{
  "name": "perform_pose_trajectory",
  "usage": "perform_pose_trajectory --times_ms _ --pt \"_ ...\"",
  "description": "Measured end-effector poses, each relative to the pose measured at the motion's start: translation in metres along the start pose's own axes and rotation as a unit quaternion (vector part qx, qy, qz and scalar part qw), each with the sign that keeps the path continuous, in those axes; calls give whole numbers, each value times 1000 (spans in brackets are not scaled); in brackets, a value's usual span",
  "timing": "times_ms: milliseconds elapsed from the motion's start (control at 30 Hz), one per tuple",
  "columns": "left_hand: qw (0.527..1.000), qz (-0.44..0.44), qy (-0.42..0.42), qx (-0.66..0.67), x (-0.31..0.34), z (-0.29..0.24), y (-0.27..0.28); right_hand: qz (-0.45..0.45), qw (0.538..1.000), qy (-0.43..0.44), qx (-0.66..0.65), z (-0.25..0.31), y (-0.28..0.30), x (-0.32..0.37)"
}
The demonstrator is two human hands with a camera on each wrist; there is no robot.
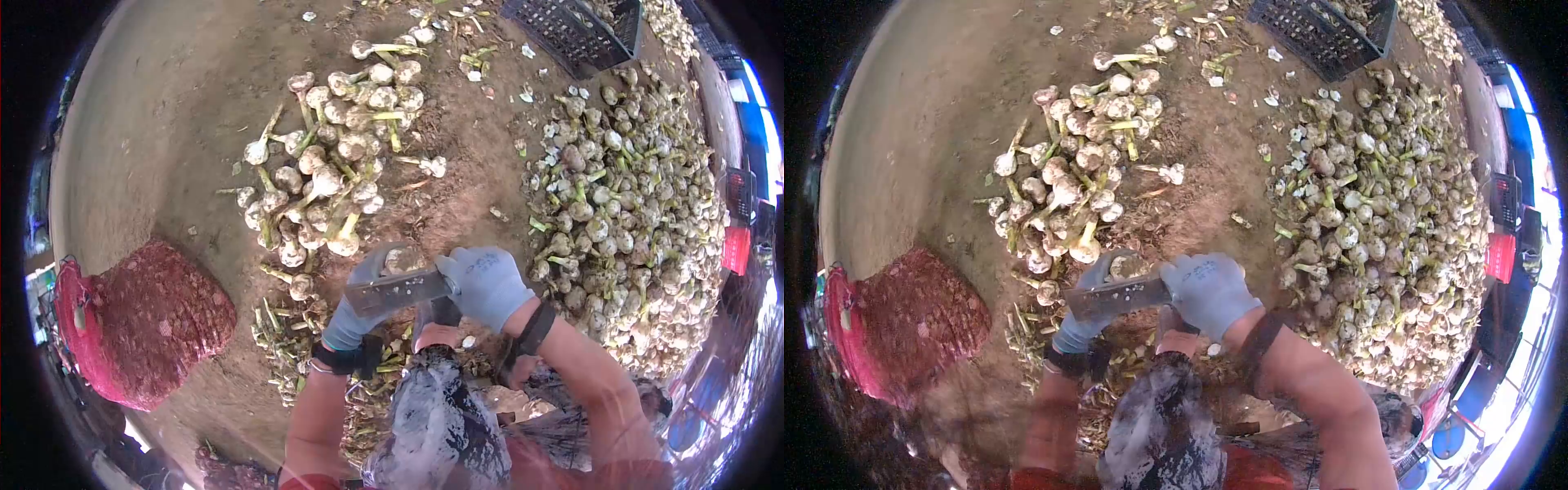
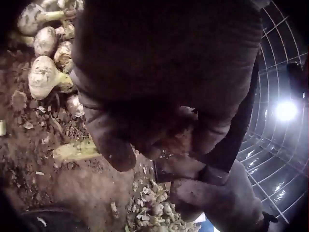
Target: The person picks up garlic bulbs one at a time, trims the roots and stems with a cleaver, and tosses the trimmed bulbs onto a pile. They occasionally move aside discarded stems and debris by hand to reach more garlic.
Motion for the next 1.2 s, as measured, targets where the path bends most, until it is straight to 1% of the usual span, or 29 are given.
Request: perform_pose_trajectory --times_ms 33,67,133,167,200,267,333,367,433,467,500,533,567,600,633,667,700,767,800,833,900,933,967,1033,1067,1133,1167,1200 --pt "999 11 -14 -29 -4 -3 -2 18 1000 5 5 0 1 1" --pt "999 15 -11 -29 -7 -4 -2 37 999 11 9 0 -1 3" --pt "998 66 6 -9 -10 -4 -11 41 999 1 9 -7 -10 7" --pt "998 66 5 -10 -12 -5 -12 40 999 -2 14 -11 -13 8" --pt "997 75 8 -2 -13 -6 -14 39 999 -1 15 -13 -14 9" --pt "996 87 13 7 -11 -5 -19 -2 1000 11 -12 -12 -11 17" --pt "996 85 -24 -26 -11 -12 -21 7 1000 4 -15 -16 -11 19" --pt "995 88 -25 -26 -9 -16 -24 16 1000 -2 -18 -17 -12 21" --pt "996 85 3 -40 -9 -18 -25 -5 1000 -1 -20 -16 -7 25" --pt "995 86 2 -40 -7 -19 -28 -21 999 -1 -25 -16 -4 28" --pt "986 83 -71 -125 -5 -30 -32 -22 999 -3 -25 -21 -10 31" --pt "964 79 -143 -208 0 -44 -37 -20 997 -52 -49 -38 -23 34" --pt "964 80 -145 -209 4 -51 -36 -19 992 -98 -73 -57 -33 38" --pt "986 87 -111 -87 6 -63 -28 -16 976 -207 -67 -95 -41 48" --pt "992 94 -72 37 10 -67 -22 -9 948 -312 -63 -122 -38 62" --pt "995 56 -43 74 14 -59 -21 10 936 -339 -97 -127 -42 76" --pt "995 54 -38 72 17 -54 -25 14 936 -337 -100 -116 -48 82" --pt "999 -15 -43 4 5 -51 -25 -74 934 -297 -185 -99 -38 83" --pt "998 -38 -30 39 5 -57 -27 -51 938 -282 -193 -86 -32 77" --pt "998 -37 -27 39 8 -52 -30 -49 938 -282 -194 -81 -29 76" --pt "993 17 -96 -58 10 -51 -42 24 912 -285 -293 -73 -43 67" --pt "993 16 -96 -61 11 -47 -40 5 912 -264 -315 -68 -42 62" --pt "984 26 -118 -130 13 -48 -44 5 911 -264 -316 -67 -42 60" --pt "950 48 -161 -263 17 -50 -55 35 953 -195 -229 -46 -26 46" --pt "950 50 -160 -262 17 -50 -57 36 952 -197 -230 -48 -28 43" --pt "930 19 -197 -309 24 -62 -56 67 960 -186 -199 -50 -40 40" --pt "930 18 -201 -309 24 -64 -55 64 960 -186 -198 -60 -57 47" --pt "937 -12 -209 -278 22 -68 -49 81 958 -232 -150 -87 -86 64"
Point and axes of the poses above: each hand's wrist, its own x-axis away from the middle knuckle, its own y-axis out of the back of the hand, z = x × y, the point moved 9 cm from there along -x, towards the middle knuckle, and after that the axes turned 1 degree about -z, right-handed, at the moved point
